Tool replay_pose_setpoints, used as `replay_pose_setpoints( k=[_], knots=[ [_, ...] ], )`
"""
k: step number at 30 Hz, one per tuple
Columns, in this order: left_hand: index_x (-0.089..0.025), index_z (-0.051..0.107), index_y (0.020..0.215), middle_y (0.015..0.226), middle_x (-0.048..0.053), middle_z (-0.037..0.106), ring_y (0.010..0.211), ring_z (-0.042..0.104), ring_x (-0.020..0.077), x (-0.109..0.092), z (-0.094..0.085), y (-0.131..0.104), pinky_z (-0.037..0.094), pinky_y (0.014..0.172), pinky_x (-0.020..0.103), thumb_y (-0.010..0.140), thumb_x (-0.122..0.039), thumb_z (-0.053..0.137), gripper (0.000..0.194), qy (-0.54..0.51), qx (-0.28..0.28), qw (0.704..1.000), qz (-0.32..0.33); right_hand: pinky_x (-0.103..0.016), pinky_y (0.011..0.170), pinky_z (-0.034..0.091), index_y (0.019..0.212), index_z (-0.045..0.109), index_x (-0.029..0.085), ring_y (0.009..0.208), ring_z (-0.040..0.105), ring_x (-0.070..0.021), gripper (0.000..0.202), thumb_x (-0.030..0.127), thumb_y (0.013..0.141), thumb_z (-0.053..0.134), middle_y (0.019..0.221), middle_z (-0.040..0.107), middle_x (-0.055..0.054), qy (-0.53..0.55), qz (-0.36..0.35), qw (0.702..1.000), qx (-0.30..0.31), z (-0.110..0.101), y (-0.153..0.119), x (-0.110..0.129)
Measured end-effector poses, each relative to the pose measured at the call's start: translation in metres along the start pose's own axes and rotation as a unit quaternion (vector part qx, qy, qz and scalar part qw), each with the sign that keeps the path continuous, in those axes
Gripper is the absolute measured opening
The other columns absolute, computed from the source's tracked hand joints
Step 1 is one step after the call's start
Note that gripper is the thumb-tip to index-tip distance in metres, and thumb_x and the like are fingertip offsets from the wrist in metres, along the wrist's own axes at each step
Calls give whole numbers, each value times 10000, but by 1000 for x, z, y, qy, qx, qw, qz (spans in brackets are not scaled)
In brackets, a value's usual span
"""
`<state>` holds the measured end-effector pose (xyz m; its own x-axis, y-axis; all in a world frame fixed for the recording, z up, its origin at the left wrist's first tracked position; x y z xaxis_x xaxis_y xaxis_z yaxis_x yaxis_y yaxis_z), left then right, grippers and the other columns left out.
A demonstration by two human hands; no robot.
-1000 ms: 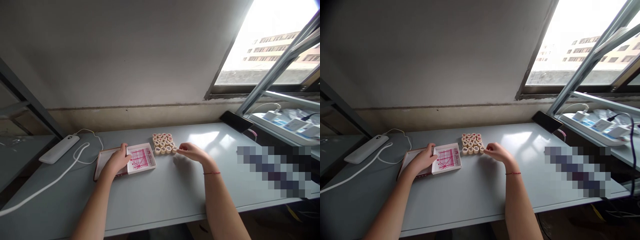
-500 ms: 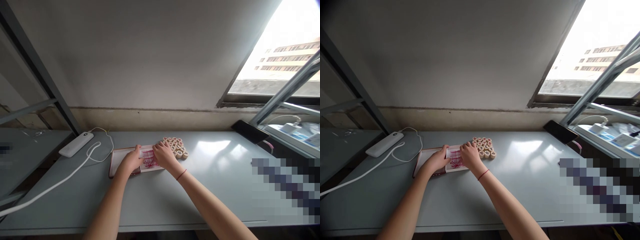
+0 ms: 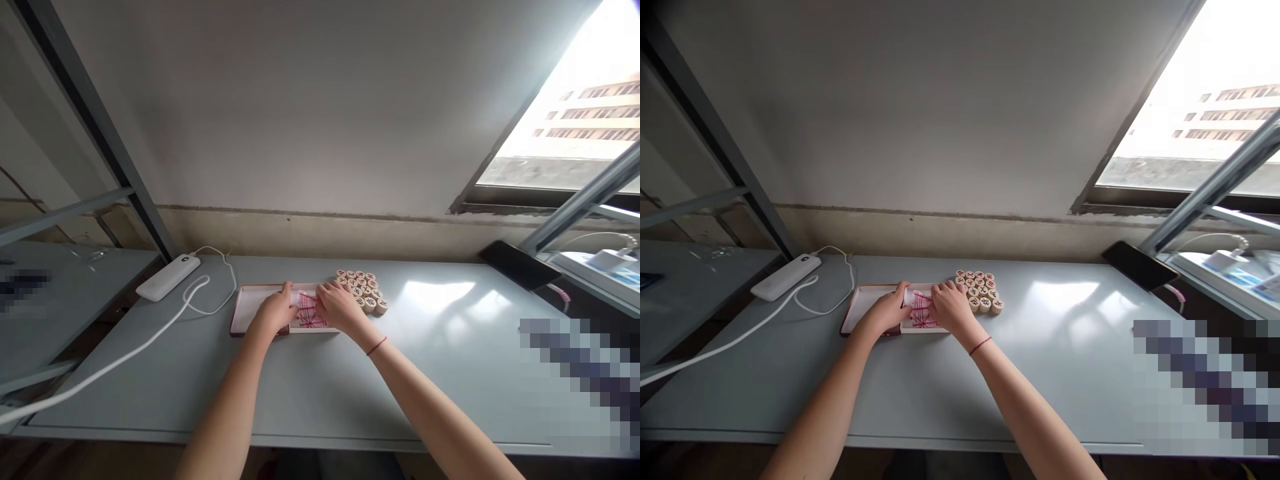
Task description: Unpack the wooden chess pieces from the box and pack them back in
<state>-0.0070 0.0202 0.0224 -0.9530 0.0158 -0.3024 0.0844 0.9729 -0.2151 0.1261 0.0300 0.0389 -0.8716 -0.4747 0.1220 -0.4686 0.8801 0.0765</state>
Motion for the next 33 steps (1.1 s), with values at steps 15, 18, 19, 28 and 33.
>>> replay_pose_setpoints(
  k=[15, 18, 19, 28, 33],
  knots=[
    [-151, 306, 1401, 1197, 171, 625, 1019, 629, 270, -3, -1, -2, 442, 764, 292, 847, -202, 427, 569, 13, 4, 1000, -11, -271, 692, 437, 891, 559, 196, 761, 561, -156, 125, 220, 861, 440, 877, 635, -44, 237, 45, 967, -85, -25, -73, -61],
    [-138, 299, 1404, 1220, 182, 609, 1040, 620, 274, -3, 0, 0, 439, 794, 303, 848, -202, 424, 573, 18, 0, 1000, -6, -287, 782, 424, 974, 582, 181, 922, 553, -199, 198, 167, 879, 409, 966, 640, -83, 130, -42, 988, -75, -23, -47, -23],
    [-138, 298, 1403, 1227, 182, 605, 1046, 617, 272, -3, 0, 0, 438, 800, 302, 848, -204, 426, 573, 19, -1, 1000, -5, -300, 787, 419, 989, 588, 166, 941, 543, -218, 206, 156, 870, 419, 968, 639, -99, 82, -59, 993, -57, -21, -36, -13],
    [-148, 333, 1378, 1171, 172, 639, 1026, 630, 265, -1, 0, 2, 443, 778, 287, 847, -214, 450, 547, 9, -7, 1000, -6, -362, 783, 387, 988, 644, 75, 964, 553, -306, 271, 66, 760, 498, 889, 664, -190, -55, 6, 997, 45, 8, 14, -8],
    [-165, 356, 1364, 1123, 153, 664, 1008, 635, 263, 2, 1, 4, 448, 776, 284, 848, -243, 460, 532, -2, -12, 1000, 1, -347, 781, 380, 906, 659, 105, 967, 550, -284, 217, 105, 802, 468, 944, 668, -174, -25, 3, 999, 30, -3, 9, -9]
  ],
)
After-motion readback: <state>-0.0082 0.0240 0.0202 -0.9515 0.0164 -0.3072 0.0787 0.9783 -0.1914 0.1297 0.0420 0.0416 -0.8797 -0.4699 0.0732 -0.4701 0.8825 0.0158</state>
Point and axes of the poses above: each hand's wrist, its own y-axis towards the middle knuckle, its own z-axis out of the palm, x = y × z, the point moved 6 cm from there along y, towards the middle knuckle
